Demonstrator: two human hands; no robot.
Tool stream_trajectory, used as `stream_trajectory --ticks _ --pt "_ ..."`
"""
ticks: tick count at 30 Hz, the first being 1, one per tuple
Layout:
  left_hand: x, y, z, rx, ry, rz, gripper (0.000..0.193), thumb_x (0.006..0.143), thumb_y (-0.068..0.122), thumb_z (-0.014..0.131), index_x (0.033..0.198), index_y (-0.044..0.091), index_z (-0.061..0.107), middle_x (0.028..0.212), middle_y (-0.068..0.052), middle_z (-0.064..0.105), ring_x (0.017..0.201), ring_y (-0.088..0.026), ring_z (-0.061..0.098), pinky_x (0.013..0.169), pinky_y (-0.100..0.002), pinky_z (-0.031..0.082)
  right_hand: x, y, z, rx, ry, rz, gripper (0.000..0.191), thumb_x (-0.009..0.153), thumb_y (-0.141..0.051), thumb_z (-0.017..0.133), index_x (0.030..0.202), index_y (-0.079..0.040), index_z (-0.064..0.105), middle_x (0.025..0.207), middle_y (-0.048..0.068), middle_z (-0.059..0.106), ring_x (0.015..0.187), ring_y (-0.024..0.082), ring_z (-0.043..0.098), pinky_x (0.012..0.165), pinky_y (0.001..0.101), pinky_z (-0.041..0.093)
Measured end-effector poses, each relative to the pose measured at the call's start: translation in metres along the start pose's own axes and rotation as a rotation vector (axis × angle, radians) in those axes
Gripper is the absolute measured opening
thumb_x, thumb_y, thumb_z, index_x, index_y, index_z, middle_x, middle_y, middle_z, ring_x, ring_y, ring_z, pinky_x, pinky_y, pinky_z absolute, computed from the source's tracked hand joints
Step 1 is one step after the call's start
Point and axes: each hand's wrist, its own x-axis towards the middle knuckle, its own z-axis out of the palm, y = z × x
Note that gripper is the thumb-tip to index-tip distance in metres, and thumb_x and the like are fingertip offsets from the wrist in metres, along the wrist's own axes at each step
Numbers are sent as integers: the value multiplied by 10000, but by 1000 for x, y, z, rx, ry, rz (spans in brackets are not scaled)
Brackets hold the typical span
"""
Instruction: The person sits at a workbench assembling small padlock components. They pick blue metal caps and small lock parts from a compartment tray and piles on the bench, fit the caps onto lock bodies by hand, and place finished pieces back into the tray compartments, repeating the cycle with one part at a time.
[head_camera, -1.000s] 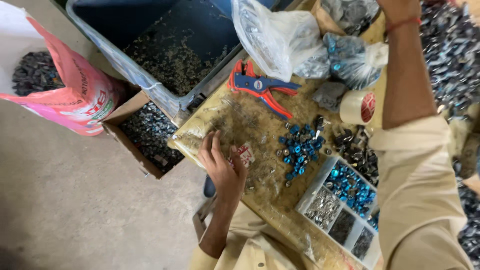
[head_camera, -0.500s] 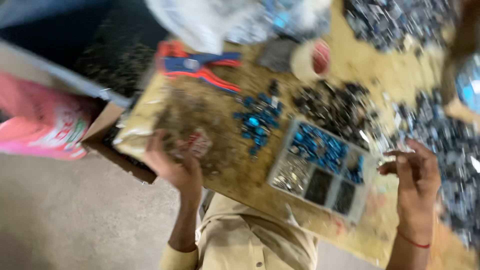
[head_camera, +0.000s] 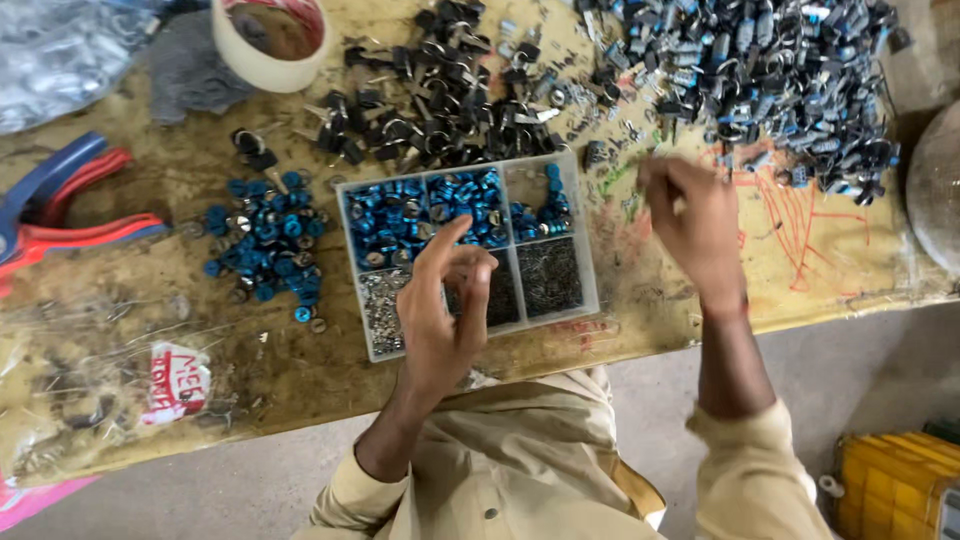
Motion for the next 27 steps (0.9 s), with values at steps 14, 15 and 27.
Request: stream_trajectory --ticks 14,15,27 --pt "18 -23 29 98 37 -116 297 1078 116 612 1369 66 586 802 -7 707 572 -28 556 518 -225 413 160 104 25 -214 28 -328 119 1016 -58 757 1099 -50 672 1086 162 641 940 368 669 769 457 523" --pt "20 -24 29 99 31 -122 274 1078 113 613 1349 74 605 797 -3 706 574 -26 556 520 -224 415 155 103 25 -216 3 -331 181 1009 -85 780 1156 -48 682 1076 173 630 912 376 661 748 464 515" --pt "33 -27 24 46 1 -128 139 1043 70 649 1158 76 726 775 0 697 557 -29 519 493 -221 376 146 86 30 580 -214 -102 124 1089 23 630 1202 5 582 1059 72 678 830 127 675 677 291 539"
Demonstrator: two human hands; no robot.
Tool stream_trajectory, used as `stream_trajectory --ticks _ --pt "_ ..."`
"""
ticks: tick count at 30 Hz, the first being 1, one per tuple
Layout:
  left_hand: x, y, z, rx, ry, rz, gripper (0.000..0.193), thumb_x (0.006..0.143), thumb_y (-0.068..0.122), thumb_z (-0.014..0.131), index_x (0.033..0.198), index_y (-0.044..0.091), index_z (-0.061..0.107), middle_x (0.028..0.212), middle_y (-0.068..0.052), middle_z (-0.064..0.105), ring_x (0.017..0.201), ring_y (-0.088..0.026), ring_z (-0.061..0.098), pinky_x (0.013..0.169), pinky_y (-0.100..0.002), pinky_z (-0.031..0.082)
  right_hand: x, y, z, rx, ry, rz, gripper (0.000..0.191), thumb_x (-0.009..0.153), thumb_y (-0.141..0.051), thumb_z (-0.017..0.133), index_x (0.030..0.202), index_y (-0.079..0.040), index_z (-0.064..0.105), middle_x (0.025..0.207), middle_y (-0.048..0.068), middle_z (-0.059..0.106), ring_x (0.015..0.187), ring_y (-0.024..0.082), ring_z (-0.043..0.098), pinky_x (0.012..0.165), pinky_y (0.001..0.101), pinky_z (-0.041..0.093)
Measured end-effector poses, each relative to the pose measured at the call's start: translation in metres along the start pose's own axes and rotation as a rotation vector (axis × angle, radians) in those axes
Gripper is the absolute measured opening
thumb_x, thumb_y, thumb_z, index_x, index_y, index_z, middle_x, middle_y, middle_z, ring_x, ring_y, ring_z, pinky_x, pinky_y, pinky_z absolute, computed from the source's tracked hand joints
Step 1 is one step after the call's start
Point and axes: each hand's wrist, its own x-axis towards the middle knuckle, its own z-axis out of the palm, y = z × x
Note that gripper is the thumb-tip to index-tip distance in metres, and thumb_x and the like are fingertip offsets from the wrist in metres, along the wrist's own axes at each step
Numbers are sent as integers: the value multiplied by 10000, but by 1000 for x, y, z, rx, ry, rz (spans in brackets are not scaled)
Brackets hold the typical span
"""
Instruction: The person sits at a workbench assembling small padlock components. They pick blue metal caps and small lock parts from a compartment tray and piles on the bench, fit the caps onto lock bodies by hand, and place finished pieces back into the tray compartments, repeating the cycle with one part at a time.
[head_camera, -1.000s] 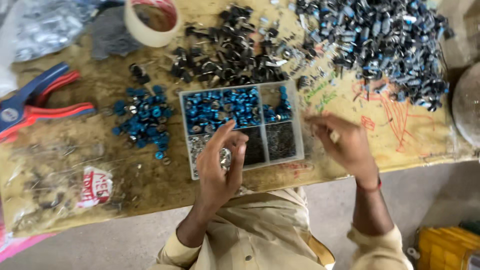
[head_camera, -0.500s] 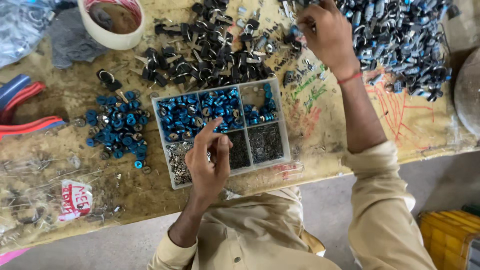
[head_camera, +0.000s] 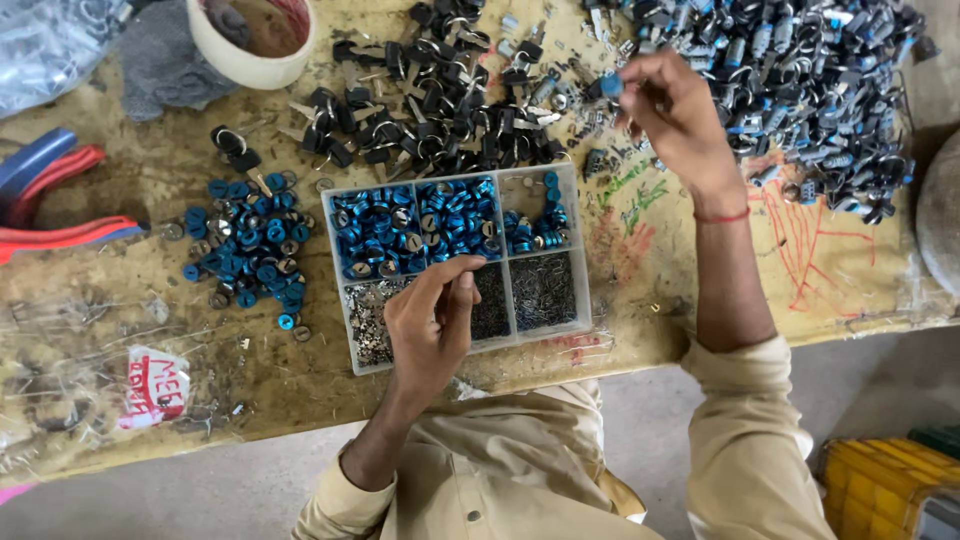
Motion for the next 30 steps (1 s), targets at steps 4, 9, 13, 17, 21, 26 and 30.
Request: stream_trajectory --ticks 4,9,13,17,21,26,30 --pt "2 -3 -1 -7 -12 8 140 1036 59 658 1158 74 724 782 -3 696 558 -31 515 492 -223 370 -24 -14 15 330 11 66 99 1104 20 611 1194 -17 594 1078 54 667 853 109 657 712 237 529" --pt "-2 -5 -6 -17 -41 16 168 1025 42 665 1182 70 716 783 -8 694 543 -38 485 482 -234 357 -44 -25 23 470 -39 13 88 1100 8 612 1185 -13 618 1068 108 686 775 115 640 631 220 534" --pt "-7 -4 -8 -25 -73 107 255 1014 43 677 1267 70 667 814 -16 710 533 -42 466 485 -249 348 -69 -40 38 817 -145 15 48 1059 -26 631 1106 -19 642 1082 153 720 729 119 646 605 234 540" --pt "-15 -4 -8 -43 -74 141 333 1019 42 682 1345 76 618 843 -19 718 539 -46 470 496 -254 358 -101 -59 59 828 -178 73 88 1054 -77 670 1087 -12 621 1052 174 711 691 126 634 595 238 526" --pt "-24 0 -9 -44 -87 121 353 1020 38 684 1362 76 606 852 -20 724 539 -50 465 505 -256 363 -114 -75 70 810 -206 94 142 1041 -104 691 1092 -2 609 1050 182 704 700 138 626 610 250 518" --pt "-21 16 -10 -32 -158 232 439 974 54 741 1389 68 598 863 -17 637 648 -92 534 557 -274 400 -121 -93 82 808 -261 108 131 1041 -95 669 1103 8 619 1049 160 714 710 136 638 606 253 529" --pt "-26 34 -15 44 -195 300 481 918 85 798 1368 99 627 1078 -91 571 957 -223 544 774 -342 474 -139 -101 106 696 -336 230 97 1055 -74 630 1113 3 617 1005 102 709 801 113 675 637 258 569"
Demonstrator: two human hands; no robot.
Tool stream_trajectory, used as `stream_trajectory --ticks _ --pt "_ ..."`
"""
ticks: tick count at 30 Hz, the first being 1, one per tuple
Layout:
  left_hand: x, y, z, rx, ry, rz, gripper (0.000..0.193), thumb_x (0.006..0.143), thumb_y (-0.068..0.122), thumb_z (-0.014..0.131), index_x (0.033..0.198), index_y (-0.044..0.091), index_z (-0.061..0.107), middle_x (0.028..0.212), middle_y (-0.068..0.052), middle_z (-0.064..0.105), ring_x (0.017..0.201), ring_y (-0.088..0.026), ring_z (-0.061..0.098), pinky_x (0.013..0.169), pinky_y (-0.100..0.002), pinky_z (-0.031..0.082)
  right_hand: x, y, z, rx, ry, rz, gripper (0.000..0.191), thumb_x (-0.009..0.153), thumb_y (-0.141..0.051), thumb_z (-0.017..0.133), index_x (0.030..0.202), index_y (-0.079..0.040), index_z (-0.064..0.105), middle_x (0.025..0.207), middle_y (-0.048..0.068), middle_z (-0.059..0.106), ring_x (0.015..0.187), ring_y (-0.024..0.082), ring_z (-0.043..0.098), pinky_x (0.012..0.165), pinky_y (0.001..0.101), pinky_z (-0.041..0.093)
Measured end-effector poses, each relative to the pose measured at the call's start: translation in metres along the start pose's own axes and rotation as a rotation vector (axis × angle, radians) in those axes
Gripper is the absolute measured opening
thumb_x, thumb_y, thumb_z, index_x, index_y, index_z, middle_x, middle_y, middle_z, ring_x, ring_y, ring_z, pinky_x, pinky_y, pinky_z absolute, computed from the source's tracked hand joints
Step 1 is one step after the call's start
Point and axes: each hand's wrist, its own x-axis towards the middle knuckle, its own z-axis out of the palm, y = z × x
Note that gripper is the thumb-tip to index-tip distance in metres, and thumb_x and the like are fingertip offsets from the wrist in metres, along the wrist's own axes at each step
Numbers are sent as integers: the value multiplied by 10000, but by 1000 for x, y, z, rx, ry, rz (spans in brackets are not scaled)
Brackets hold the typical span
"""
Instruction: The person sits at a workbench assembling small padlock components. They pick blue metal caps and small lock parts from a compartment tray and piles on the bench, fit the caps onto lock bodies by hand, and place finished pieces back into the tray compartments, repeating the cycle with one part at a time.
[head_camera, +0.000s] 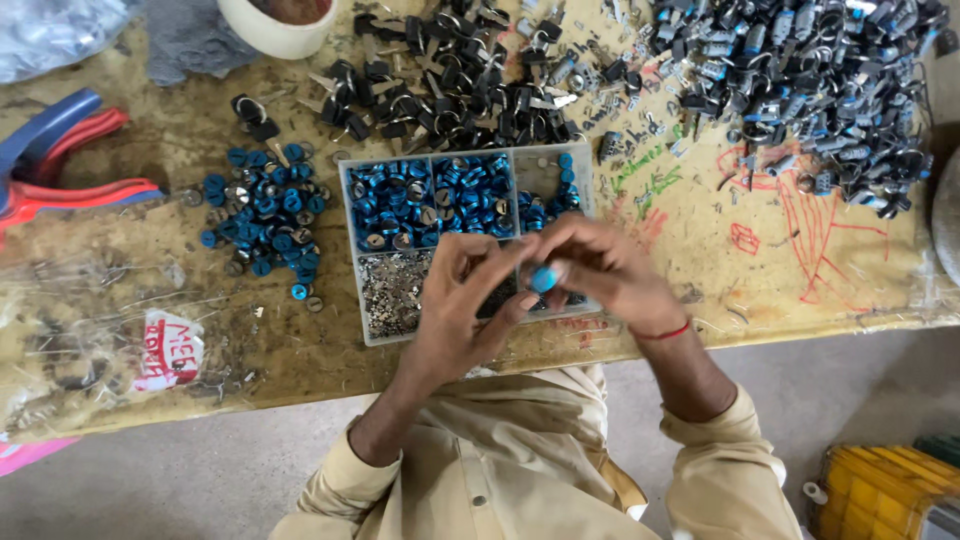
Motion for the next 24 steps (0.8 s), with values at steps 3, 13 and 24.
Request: stream_trajectory --ticks 3,13,24 --pt "-10 11 1 108 18 -18 396 902 43 794 1269 169 710 1166 -104 570 1085 -262 536 878 -372 469 0 13 20 70 -13 68 117 1055 -85 612 1144 -8 615 1006 50 690 860 94 683 689 247 581" --pt "-121 -2 -178 766 551 -296 221 1056 -120 645 1268 -82 595 1145 -174 676 1043 -224 684 901 -347 583 7 -36 -68 -1137 614 -204 204 1096 37 572 1257 -32 677 1080 131 748 859 155 761 673 278 625" --pt "-143 -41 -252 1213 224 -441 192 959 -29 817 1094 -3 682 1004 -123 688 951 -273 637 846 -408 514 33 -9 -62 -1349 579 -261 234 955 -8 779 1160 -18 666 1091 151 717 888 267 738 744 374 560"
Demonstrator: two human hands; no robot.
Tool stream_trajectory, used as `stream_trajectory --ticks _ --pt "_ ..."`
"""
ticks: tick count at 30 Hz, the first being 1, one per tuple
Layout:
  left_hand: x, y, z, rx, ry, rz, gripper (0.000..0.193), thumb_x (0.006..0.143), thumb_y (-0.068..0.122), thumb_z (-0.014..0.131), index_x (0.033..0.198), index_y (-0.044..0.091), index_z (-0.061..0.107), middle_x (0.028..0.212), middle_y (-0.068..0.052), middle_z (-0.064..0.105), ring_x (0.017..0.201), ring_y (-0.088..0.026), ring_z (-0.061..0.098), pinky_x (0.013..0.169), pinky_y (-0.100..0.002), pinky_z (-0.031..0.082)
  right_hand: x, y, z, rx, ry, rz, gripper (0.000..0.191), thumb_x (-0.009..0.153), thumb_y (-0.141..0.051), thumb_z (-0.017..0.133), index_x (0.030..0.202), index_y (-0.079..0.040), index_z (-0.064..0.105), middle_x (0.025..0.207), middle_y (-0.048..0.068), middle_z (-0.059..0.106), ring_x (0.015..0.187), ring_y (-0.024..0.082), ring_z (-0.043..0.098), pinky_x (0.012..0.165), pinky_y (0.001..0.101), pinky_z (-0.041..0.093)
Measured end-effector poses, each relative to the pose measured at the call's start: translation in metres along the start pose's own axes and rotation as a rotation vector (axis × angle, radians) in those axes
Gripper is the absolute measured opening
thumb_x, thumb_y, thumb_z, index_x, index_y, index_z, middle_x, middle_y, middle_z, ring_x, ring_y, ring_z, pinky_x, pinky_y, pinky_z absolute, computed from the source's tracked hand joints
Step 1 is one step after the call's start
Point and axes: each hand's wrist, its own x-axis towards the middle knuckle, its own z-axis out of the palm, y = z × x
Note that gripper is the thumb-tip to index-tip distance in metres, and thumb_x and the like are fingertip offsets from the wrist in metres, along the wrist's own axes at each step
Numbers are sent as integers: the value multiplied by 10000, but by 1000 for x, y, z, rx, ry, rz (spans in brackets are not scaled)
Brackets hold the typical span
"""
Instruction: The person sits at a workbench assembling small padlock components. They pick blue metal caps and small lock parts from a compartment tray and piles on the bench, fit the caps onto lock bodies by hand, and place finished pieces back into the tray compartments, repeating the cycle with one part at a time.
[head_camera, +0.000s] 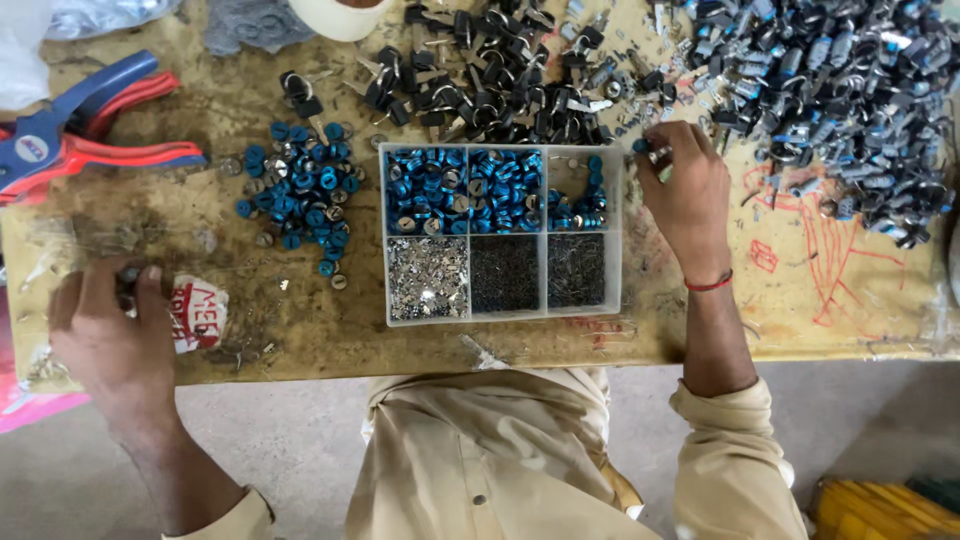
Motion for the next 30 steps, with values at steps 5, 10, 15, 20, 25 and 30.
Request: stream_trajectory --ticks 5,10,15,20,25,30 --pt "-15 35 -25 -10 404 -144 191 1045 16 751 1213 -68 714 1035 -170 668 921 -304 611 791 -415 489 -14 -49 -26 255 61 0 363 938 72 734 1272 -32 637 1134 141 694 870 227 702 751 317 568" --pt "-39 188 -9 -1773 -323 -364 590 978 415 726 1390 41 530 1389 -150 591 1102 -264 690 910 -399 615 -52 -111 -30 381 87 -209 362 937 40 821 1200 -96 613 1202 136 704 1023 241 725 898 287 573" --pt "-15 280 8 -1515 -377 251 504 989 10 703 1458 31 519 1407 -146 591 1132 -245 643 953 -346 566 -68 -134 -32 309 111 -271 369 844 34 862 1141 -70 669 1243 147 640 1068 252 674 890 327 567" --pt "16 285 -6 -1558 -448 296 359 1004 8 717 1347 56 623 1248 -94 690 974 -186 709 857 -289 582 -68 -129 -34 293 118 -308 403 803 25 904 1132 -76 695 1221 108 618 1088 235 653 883 353 557" --pt "12 280 3 -1552 -488 276 296 998 13 718 1282 31 639 1208 -100 689 975 -189 702 844 -311 584 -64 -128 -30 340 88 -336 440 822 29 913 1175 -85 678 1235 143 612 1018 188 673 859 337 564" --pt "9 270 4 -1411 -267 259 264 994 7 710 1245 56 646 1170 -97 723 950 -178 721 820 -281 593 -60 -125 -35 425 12 -247 535 834 34 857 1276 -33 563 1277 176 589 944 189 698 803 314 569"
